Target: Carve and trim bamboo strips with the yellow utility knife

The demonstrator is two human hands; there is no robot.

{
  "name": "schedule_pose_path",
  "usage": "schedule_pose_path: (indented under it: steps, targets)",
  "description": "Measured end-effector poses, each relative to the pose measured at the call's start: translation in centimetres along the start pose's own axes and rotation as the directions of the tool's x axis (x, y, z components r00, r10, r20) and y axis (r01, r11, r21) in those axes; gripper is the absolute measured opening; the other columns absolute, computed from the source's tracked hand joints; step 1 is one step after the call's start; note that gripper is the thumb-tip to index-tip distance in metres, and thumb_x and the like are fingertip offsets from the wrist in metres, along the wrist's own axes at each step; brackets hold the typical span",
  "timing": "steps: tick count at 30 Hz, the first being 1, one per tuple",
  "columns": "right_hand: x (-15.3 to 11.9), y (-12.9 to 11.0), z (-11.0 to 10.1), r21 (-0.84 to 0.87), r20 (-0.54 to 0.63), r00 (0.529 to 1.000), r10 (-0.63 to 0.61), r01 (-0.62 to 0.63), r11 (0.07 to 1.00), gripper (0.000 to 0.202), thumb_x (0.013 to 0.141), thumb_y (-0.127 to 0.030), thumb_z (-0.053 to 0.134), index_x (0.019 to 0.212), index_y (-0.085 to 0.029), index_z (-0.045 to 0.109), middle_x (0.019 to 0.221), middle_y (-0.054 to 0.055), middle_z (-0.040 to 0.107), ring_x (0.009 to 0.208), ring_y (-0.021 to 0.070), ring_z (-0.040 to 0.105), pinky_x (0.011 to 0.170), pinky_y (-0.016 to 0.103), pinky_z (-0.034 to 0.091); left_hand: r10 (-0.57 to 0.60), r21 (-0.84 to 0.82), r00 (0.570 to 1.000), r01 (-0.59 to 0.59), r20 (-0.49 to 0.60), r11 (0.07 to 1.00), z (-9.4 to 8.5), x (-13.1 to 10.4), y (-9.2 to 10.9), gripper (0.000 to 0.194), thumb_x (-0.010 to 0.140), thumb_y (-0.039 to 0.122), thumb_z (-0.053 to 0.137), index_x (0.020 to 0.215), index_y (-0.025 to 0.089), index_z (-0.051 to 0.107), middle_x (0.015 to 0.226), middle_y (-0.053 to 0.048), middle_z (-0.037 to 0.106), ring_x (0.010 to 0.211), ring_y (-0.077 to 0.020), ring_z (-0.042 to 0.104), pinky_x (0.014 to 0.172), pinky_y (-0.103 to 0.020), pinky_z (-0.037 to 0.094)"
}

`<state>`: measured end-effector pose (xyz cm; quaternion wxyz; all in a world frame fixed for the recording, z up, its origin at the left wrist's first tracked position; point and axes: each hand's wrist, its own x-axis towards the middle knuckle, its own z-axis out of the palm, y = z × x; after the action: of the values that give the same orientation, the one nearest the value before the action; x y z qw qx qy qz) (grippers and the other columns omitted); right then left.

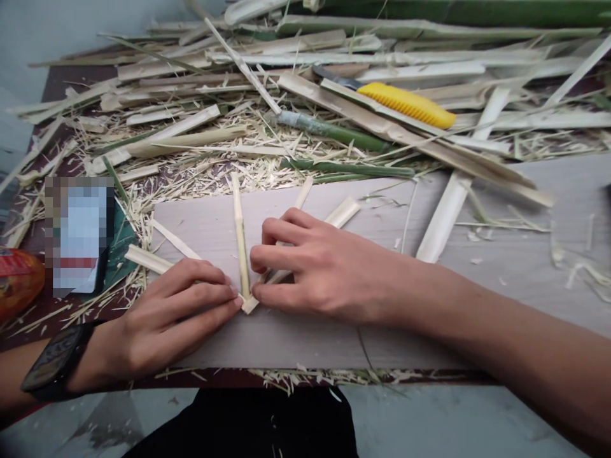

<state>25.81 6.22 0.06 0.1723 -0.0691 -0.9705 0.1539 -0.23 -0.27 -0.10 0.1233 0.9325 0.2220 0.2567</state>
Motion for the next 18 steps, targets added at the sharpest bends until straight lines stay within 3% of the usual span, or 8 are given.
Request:
schedule_pose_path:
  steps: [9,18]
  targets:
    - [0.1,-0.3,0.1,-0.027,-0.003,1.0,-0.001,0.001,1.0,0.022,0.103,-0.018,0.046,0.104,-0.015,0.068,0.098,0.009,0.063,0.095,0.0206,0.047,0.083,0.042,0.042,0.067,0.087,0.998,-0.065,-0.02,0.994,-0.2,0.5,0.5,0.014,0.095,0.008,0.06,0.102,0.003,0.072,0.091,-0.013,0.076,0.088,-0.0247,0.069,0.075,-0.039,0.061]
    - [0.1,-0.3,0.1,-0.017,-0.032,0.999,0.007,-0.007,1.0,0.022,0.102,-0.017,0.046,0.105,-0.014,0.068,0.096,0.01,0.064,0.095,0.0221,0.048,0.082,0.043,0.042,0.055,0.082,0.998,-0.057,0.024,0.995,0.4,-0.8,1.2,0.013,0.088,0.011,0.066,0.097,0.004,0.072,0.106,-0.014,0.069,0.098,-0.0284,0.063,0.085,-0.046,0.055]
